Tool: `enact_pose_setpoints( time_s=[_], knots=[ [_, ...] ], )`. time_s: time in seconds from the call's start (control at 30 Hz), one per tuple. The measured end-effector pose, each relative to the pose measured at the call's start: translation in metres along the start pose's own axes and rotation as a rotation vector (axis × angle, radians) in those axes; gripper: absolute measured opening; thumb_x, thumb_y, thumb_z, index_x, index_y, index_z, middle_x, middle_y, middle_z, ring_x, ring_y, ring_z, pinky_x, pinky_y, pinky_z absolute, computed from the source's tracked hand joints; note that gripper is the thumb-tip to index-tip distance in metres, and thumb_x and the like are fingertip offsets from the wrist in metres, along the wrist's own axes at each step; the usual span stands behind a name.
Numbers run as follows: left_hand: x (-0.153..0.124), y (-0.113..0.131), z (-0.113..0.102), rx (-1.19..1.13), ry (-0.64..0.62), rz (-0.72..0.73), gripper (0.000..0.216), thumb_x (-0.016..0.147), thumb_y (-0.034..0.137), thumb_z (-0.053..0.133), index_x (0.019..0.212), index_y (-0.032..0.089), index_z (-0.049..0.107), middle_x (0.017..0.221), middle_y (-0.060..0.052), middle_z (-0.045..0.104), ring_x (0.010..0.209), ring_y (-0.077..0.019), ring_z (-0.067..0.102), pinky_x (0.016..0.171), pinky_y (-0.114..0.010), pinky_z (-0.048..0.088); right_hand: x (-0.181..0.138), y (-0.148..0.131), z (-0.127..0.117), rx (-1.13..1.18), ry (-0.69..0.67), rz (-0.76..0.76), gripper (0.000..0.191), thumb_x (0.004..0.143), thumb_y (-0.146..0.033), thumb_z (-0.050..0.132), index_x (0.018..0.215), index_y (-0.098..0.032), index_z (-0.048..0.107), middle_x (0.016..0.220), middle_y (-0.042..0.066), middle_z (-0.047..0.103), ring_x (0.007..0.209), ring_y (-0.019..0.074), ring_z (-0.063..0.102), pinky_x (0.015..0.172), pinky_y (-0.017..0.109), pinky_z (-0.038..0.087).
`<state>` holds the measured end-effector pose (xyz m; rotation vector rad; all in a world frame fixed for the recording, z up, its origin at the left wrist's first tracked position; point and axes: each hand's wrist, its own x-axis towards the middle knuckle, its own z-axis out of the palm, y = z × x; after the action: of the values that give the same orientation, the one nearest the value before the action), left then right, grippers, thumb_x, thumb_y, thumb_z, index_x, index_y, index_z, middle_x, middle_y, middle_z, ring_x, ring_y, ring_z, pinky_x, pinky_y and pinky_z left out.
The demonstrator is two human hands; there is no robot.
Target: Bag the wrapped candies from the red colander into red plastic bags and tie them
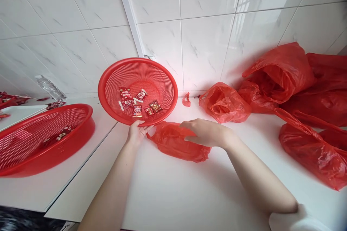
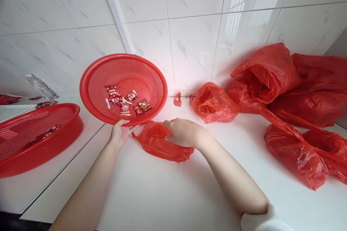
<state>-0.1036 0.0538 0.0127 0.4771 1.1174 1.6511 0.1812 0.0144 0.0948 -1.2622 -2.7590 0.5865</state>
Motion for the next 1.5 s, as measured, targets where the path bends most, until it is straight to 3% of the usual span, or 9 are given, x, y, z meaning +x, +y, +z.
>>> enact_pose_setpoints(
  time_s=[0.17,0.4,0.53,0.6,0.73,0.93,1.23,1.37,1.5],
  knots=[
    [-0.034,0.005,0.022,0.056,-0.135,0.044,0.01,0.066,0.007,0.056,0.073,0.011,0.061,0.084,-0.009,0.072,0.086,-0.024,0.07,0.082,-0.041,0.059,-0.001,0.006,-0.008,0.094,0.19,-0.102,0.032,0.092,-0.026,0.05,0.123,-0.022,0.059,0.111,0.009,0.068,0.092,0.0222,0.066,0.067,0.03,0.049],
    [-0.074,-0.029,0.047,0.068,-0.314,-0.012,0.024,0.063,0.014,0.064,0.086,0.014,0.063,0.093,-0.007,0.072,0.103,-0.0306,0.066,0.088,-0.051,0.056,0.021,0.02,0.002,0.115,0.451,-0.228,0.038,0.093,-0.033,0.053,0.129,-0.02,0.053,0.123,0.012,0.061,0.104,0.0238,0.063,0.086,0.039,0.051],
    [-0.08,-0.042,0.05,0.073,-0.367,-0.015,0.02,0.064,0.015,0.064,0.083,0.015,0.062,0.085,-0.006,0.071,0.102,-0.0325,0.067,0.088,-0.053,0.054,0.038,0.029,0.015,0.022,0.361,-0.167,0.083,0.079,-0.054,0.068,0.146,-0.018,0.036,0.148,0.019,0.041,0.133,0.0368,0.042,0.104,0.053,0.039],
    [-0.079,-0.044,0.05,0.07,-0.36,-0.002,0.019,0.063,0.015,0.064,0.083,0.014,0.063,0.082,-0.005,0.071,0.1,-0.0334,0.067,0.088,-0.054,0.054,0.042,0.031,0.019,0.023,0.302,-0.133,0.088,0.08,-0.057,0.066,0.15,-0.017,0.031,0.148,0.02,0.042,0.134,0.0381,0.042,0.104,0.055,0.038],
    [-0.074,-0.045,0.048,0.069,-0.362,-0.003,0.025,0.065,0.015,0.063,0.09,0.014,0.065,0.09,-0.007,0.072,0.104,-0.0335,0.066,0.09,-0.055,0.053,0.045,0.031,0.022,0.101,0.254,-0.169,0.064,0.09,-0.041,0.06,0.145,-0.018,0.039,0.124,0.017,0.062,0.107,0.0289,0.063,0.088,0.042,0.049],
    [-0.068,-0.049,0.045,0.06,-0.37,-0.069,0.023,0.068,0.014,0.06,0.09,0.015,0.066,0.101,-0.008,0.072,0.105,-0.03,0.066,0.09,-0.052,0.054,0.051,0.034,0.026,0.118,0.29,-0.251,0.032,0.092,-0.025,0.055,0.124,-0.022,0.058,0.111,0.009,0.067,0.096,0.0209,0.065,0.08,0.03,0.047],
    [-0.046,-0.046,0.035,0.122,-0.265,-0.003,0.02,0.059,0.02,0.064,0.078,0.012,0.064,0.087,-0.009,0.072,0.095,-0.0301,0.068,0.086,-0.05,0.055,0.042,0.017,0.017,0.008,0.354,-0.179,0.024,0.081,-0.025,0.059,0.103,-0.019,0.054,0.078,0.001,0.063,0.06,0.0129,0.052,0.053,0.023,0.03],
    [-0.035,-0.042,0.029,0.14,-0.212,0.07,0.022,0.056,0.021,0.065,0.076,0.014,0.063,0.082,-0.007,0.07,0.09,-0.0299,0.068,0.082,-0.05,0.056,0.039,0.012,0.016,0.017,0.265,-0.254,0.012,0.082,-0.025,0.057,0.093,-0.02,0.056,0.073,-0.001,0.062,0.059,0.0121,0.051,0.057,0.024,0.033],
    [-0.033,-0.038,0.027,0.148,-0.178,0.137,0.025,0.056,0.02,0.066,0.08,0.015,0.063,0.082,-0.004,0.069,0.091,-0.0297,0.068,0.081,-0.049,0.057,0.042,0.015,0.021,0.017,0.086,-0.169,0.019,0.082,-0.031,0.061,0.098,-0.021,0.059,0.085,0.003,0.068,0.069,0.0158,0.059,0.061,0.025,0.038]
  ],
)
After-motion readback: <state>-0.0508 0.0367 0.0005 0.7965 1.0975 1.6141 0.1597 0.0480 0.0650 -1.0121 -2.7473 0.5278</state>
